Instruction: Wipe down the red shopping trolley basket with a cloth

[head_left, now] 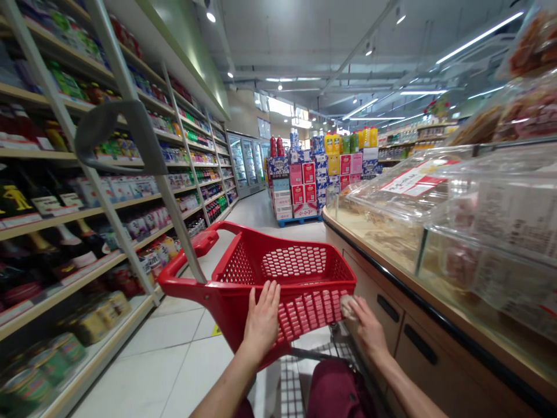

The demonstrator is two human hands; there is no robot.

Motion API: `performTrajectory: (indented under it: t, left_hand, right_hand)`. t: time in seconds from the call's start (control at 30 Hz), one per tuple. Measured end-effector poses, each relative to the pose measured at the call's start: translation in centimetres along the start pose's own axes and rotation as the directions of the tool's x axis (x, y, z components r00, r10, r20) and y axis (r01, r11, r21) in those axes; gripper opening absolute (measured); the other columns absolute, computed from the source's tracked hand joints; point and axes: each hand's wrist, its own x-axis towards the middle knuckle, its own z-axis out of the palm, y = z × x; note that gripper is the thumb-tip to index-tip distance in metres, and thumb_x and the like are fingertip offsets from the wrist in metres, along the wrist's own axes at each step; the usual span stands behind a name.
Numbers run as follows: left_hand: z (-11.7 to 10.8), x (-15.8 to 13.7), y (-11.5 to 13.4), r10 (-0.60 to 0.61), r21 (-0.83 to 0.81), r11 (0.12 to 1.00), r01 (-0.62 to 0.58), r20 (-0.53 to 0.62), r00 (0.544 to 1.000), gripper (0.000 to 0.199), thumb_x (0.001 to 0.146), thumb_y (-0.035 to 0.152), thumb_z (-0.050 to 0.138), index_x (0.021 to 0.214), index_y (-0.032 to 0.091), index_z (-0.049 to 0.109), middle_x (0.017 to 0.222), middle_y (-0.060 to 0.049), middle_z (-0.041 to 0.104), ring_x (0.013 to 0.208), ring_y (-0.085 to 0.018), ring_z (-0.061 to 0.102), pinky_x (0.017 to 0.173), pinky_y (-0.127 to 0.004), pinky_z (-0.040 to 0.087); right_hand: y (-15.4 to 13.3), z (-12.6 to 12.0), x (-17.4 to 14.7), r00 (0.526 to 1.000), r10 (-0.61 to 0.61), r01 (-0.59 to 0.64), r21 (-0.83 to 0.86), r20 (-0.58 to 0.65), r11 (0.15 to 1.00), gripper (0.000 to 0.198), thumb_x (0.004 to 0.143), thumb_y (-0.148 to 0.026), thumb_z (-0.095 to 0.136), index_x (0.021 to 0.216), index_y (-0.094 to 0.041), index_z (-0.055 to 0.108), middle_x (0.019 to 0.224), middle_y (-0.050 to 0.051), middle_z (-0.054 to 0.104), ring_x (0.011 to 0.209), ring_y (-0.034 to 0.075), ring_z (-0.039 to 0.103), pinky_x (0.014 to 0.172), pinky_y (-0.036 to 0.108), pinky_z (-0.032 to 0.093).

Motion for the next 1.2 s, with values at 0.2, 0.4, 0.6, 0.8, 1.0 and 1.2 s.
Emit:
performTrajectory:
  t: [0.2,0.4,0.6,0.8,1.0,1.2]
  left_hand:
    - [-1.0,-0.8,-0.9,-0.050,-0.031,0.998,0.049,-0.038,0.998,0.059,0.070,0.017,0.038,0.129,0.016,0.031,0.138,-0.005,0.028,0.128,-0.021,0.020,0.104,-0.045,0.013]
    - [-2.7,-1.3,-3.8,-0.207,0.031,0.977,0.209,-0.065,0.976,0.056,0.068,0.017,0.040,0.123,0.010,0.041,0.131,-0.012,0.040,0.124,-0.025,0.027,0.104,-0.045,0.011]
    - [-2.7,-2.4,-4.7,-0.140,0.018,0.990,0.140,-0.011,0.990,0.059,0.069,0.023,0.041,0.127,0.013,0.035,0.135,-0.008,0.035,0.126,-0.022,0.025,0.105,-0.042,0.010]
    - [-3.0,-2.9,-3.3,-0.154,-0.005,0.988,0.154,-0.008,0.988,0.062,0.068,0.026,0.043,0.128,0.012,0.033,0.136,-0.008,0.033,0.127,-0.026,0.021,0.105,-0.046,0.007]
    - [-3.7,-4.0,-3.7,-0.124,-0.045,0.991,0.124,0.002,0.992,0.062,0.070,0.025,0.040,0.129,0.011,0.031,0.138,-0.007,0.029,0.128,-0.021,0.020,0.106,-0.041,0.011]
    - [-2.3,-4.4,-3.1,-0.121,-0.001,0.993,0.121,-0.061,0.991,0.063,0.070,0.026,0.043,0.130,0.012,0.029,0.138,-0.008,0.028,0.128,-0.024,0.017,0.105,-0.045,0.009]
  right_hand:
    - [-2.8,-1.6,6.1,0.979,-0.083,0.084,-0.003,-0.188,0.996,0.046,0.070,-0.009,0.034,0.106,-0.021,0.059,0.121,0.002,0.051,0.117,0.018,0.040,0.101,0.036,0.030]
    - [-10.3,5.2,3.7,0.957,-0.291,0.290,0.087,-0.008,0.953,0.052,0.071,-0.001,0.033,0.110,-0.025,0.057,0.122,0.000,0.051,0.117,0.016,0.040,0.100,0.039,0.032]
    - [-7.6,3.6,5.3,0.966,-0.259,0.259,-0.002,-0.015,0.966,0.042,0.075,-0.008,0.036,0.104,-0.025,0.060,0.116,0.002,0.055,0.113,0.019,0.045,0.096,0.040,0.037]
    - [-9.1,4.4,5.6,0.973,-0.228,0.226,-0.057,-0.038,0.972,0.047,0.070,-0.003,0.035,0.101,-0.027,0.061,0.114,0.002,0.056,0.109,0.019,0.049,0.092,0.040,0.041]
    - [-11.1,6.0,4.1,0.925,-0.379,0.377,0.056,0.034,0.925,0.049,0.074,-0.004,0.036,0.112,-0.029,0.054,0.122,-0.001,0.051,0.116,0.017,0.042,0.096,0.038,0.037]
    - [-9.7,4.9,4.9,0.967,-0.227,0.229,0.005,-0.112,0.973,0.051,0.070,-0.002,0.034,0.107,-0.027,0.058,0.116,0.001,0.055,0.115,0.019,0.043,0.095,0.039,0.038]
